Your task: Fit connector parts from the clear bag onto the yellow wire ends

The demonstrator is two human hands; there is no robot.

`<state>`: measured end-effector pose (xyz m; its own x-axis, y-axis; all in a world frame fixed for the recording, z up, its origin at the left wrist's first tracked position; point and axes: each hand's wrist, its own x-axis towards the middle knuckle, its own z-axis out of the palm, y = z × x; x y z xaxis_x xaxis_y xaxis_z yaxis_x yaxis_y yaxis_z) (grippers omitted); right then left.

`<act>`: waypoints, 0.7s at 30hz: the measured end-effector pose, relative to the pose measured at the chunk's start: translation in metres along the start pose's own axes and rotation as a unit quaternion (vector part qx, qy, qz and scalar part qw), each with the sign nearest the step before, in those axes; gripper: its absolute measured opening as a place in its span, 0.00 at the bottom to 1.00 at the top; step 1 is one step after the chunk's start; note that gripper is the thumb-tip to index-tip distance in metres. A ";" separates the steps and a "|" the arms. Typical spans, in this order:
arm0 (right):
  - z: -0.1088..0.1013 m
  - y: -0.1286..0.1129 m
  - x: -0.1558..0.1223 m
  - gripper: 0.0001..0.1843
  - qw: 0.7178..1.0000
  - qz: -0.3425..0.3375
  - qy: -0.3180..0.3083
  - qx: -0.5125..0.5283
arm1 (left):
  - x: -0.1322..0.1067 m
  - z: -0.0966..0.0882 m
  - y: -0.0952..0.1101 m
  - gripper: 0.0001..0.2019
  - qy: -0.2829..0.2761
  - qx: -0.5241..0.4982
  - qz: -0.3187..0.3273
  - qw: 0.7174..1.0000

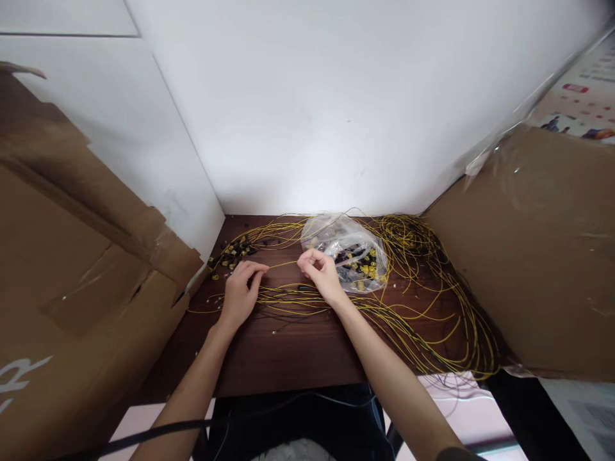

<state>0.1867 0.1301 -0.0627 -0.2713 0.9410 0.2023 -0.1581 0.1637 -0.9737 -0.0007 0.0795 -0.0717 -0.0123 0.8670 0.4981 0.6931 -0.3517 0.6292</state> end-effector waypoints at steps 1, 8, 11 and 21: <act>-0.001 0.000 0.000 0.09 1.000 0.006 -0.006 0.022 | 0.000 0.000 -0.001 0.09 0.008 0.005 0.002 1.000; -0.005 -0.003 0.000 0.09 0.986 0.015 0.011 0.165 | -0.001 -0.001 -0.003 0.09 0.040 0.018 -0.003 0.999; -0.006 -0.005 0.001 0.09 0.983 0.012 0.024 0.179 | -0.001 -0.001 0.000 0.08 0.057 0.011 -0.014 0.998; -0.014 -0.006 0.006 0.10 0.974 0.018 0.035 0.221 | -0.002 -0.003 0.001 0.09 0.077 -0.009 -0.041 0.996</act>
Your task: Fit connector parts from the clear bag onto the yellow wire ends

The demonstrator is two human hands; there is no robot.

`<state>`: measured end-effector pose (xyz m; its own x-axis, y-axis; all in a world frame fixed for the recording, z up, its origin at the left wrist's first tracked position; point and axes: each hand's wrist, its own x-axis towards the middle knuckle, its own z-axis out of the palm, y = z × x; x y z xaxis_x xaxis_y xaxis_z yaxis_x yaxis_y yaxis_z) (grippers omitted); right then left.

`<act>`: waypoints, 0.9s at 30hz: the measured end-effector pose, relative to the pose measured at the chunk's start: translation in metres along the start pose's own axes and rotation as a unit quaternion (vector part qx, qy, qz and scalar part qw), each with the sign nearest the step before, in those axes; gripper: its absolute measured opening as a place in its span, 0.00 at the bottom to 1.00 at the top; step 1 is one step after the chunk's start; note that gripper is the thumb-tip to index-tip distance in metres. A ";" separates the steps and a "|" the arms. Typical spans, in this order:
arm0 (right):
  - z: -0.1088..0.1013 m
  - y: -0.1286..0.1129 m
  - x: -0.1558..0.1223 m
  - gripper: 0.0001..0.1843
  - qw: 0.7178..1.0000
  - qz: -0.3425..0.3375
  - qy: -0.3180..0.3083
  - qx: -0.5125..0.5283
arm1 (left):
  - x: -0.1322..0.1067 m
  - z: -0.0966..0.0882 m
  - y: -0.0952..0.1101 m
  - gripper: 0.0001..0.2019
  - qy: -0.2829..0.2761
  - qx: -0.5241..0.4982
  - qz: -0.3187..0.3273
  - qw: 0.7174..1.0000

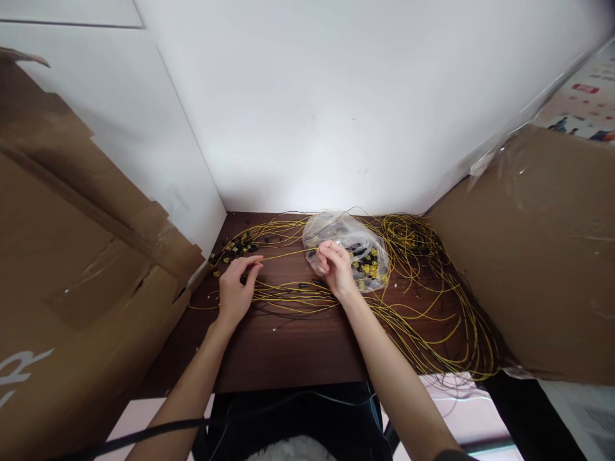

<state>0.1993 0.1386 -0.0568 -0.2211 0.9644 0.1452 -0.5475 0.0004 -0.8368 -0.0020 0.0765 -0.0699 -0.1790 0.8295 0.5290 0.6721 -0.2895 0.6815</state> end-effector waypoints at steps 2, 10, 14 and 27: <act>0.000 0.000 0.000 0.10 1.000 0.001 0.004 -0.006 | -0.001 0.001 -0.001 0.12 -0.002 -0.010 -0.027 1.000; -0.001 -0.003 0.001 0.12 0.999 0.007 0.028 -0.037 | -0.001 0.002 -0.004 0.12 0.014 -0.030 -0.067 0.997; -0.002 -0.003 0.001 0.11 0.998 -0.002 0.041 -0.053 | -0.001 0.002 -0.004 0.09 0.015 -0.043 -0.075 0.996; 0.004 0.000 -0.011 0.20 0.775 -0.293 0.054 -0.557 | 0.000 0.001 -0.002 0.08 0.028 -0.040 -0.033 0.998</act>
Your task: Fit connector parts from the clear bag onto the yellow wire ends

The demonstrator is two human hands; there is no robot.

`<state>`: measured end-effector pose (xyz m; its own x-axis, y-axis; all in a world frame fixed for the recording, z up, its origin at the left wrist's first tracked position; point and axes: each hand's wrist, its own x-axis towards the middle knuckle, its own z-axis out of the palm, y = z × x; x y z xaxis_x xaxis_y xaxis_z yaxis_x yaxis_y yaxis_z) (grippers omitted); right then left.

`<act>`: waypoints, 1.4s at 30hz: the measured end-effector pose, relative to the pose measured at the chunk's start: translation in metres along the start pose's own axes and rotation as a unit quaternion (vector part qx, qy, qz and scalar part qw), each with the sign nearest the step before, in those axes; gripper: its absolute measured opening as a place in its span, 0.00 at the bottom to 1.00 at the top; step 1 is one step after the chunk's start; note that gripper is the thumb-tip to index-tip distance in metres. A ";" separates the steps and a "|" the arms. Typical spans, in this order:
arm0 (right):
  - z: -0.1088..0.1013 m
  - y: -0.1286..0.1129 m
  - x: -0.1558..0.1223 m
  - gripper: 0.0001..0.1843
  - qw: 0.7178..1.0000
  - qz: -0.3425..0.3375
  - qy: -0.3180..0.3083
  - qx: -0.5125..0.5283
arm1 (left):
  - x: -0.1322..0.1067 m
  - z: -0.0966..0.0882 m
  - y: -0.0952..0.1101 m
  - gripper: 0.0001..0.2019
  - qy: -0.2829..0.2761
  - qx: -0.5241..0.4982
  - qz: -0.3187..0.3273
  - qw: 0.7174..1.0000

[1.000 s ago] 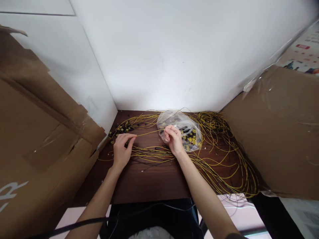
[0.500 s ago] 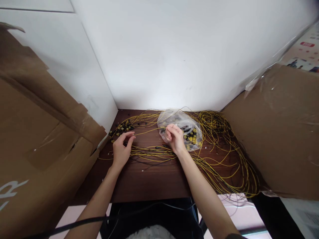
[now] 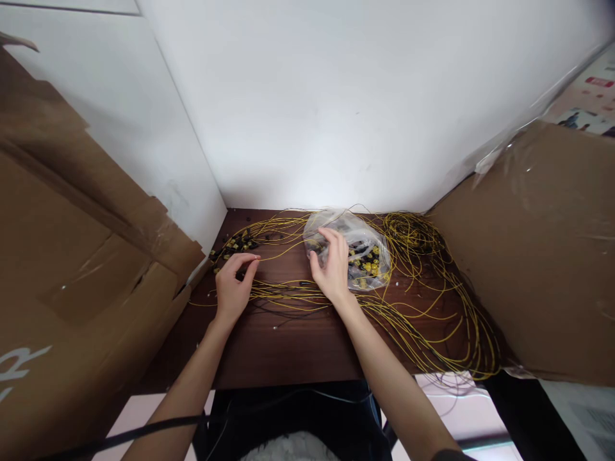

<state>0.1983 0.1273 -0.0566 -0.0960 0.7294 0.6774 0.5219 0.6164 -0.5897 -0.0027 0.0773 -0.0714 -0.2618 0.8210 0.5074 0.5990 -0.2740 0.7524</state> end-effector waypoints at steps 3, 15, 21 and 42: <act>-0.001 -0.007 -0.004 0.24 0.998 -0.066 0.000 -0.017 | 0.000 0.000 0.002 0.07 -0.001 0.004 0.012 1.000; 0.014 -0.014 -0.013 0.11 0.975 -0.105 -0.172 0.094 | -0.002 -0.001 0.007 0.07 -0.046 0.026 0.102 0.993; 0.022 -0.016 -0.017 0.09 0.958 -0.018 -0.224 0.176 | -0.005 0.000 0.008 0.07 -0.083 -0.025 0.071 0.994; 0.024 -0.017 -0.010 0.07 0.864 0.233 -0.151 0.420 | -0.008 0.007 0.004 0.10 -0.167 -0.082 -0.008 0.983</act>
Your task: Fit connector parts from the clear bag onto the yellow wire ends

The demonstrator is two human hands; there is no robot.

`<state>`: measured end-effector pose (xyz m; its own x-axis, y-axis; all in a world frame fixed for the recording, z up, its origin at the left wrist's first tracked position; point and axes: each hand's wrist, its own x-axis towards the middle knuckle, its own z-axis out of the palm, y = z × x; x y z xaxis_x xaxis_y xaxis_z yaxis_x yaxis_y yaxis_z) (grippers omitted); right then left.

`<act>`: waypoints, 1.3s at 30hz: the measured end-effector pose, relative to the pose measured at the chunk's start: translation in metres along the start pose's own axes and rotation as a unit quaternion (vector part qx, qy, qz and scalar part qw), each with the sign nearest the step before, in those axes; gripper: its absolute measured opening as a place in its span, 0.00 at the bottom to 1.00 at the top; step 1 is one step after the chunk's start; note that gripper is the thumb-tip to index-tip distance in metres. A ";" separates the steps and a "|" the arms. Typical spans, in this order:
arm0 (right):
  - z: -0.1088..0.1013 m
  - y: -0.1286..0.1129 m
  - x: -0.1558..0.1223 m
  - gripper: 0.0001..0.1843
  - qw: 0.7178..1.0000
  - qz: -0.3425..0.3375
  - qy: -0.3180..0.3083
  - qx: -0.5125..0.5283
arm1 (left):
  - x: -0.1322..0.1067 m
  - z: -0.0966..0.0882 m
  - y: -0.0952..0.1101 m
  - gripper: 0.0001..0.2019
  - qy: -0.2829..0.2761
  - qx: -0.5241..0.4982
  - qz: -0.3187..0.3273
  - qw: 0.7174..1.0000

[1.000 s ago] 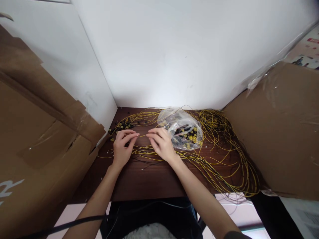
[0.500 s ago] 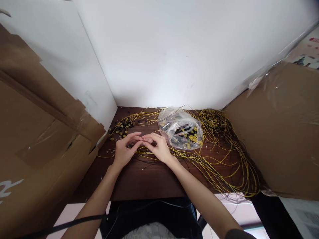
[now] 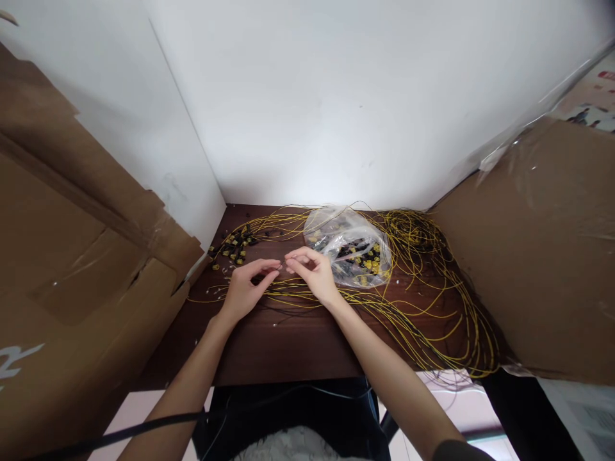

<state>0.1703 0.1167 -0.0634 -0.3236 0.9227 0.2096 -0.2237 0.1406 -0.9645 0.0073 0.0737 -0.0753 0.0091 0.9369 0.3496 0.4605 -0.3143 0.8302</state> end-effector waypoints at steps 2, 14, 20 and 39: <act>0.000 -0.002 0.001 0.08 0.998 0.028 0.018 0.059 | 0.000 -0.001 0.002 0.09 0.002 0.016 0.003 1.000; -0.032 -0.015 0.013 0.03 0.875 0.106 0.056 0.470 | 0.003 -0.003 0.004 0.09 -0.032 0.050 0.003 0.998; -0.035 -0.022 0.013 0.03 0.876 0.111 0.085 0.462 | 0.002 -0.002 0.004 0.09 -0.007 0.047 -0.008 0.999; -0.041 -0.022 0.014 0.02 0.866 0.075 0.077 0.488 | 0.050 0.007 0.044 0.16 -0.085 0.005 0.072 0.994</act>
<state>0.2081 0.1411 -0.0458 -0.3059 0.9521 -0.0023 -0.8850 -0.2852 -0.3680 0.0345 0.1075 -0.0241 0.2248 0.8952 0.3849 0.4530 -0.4457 0.7721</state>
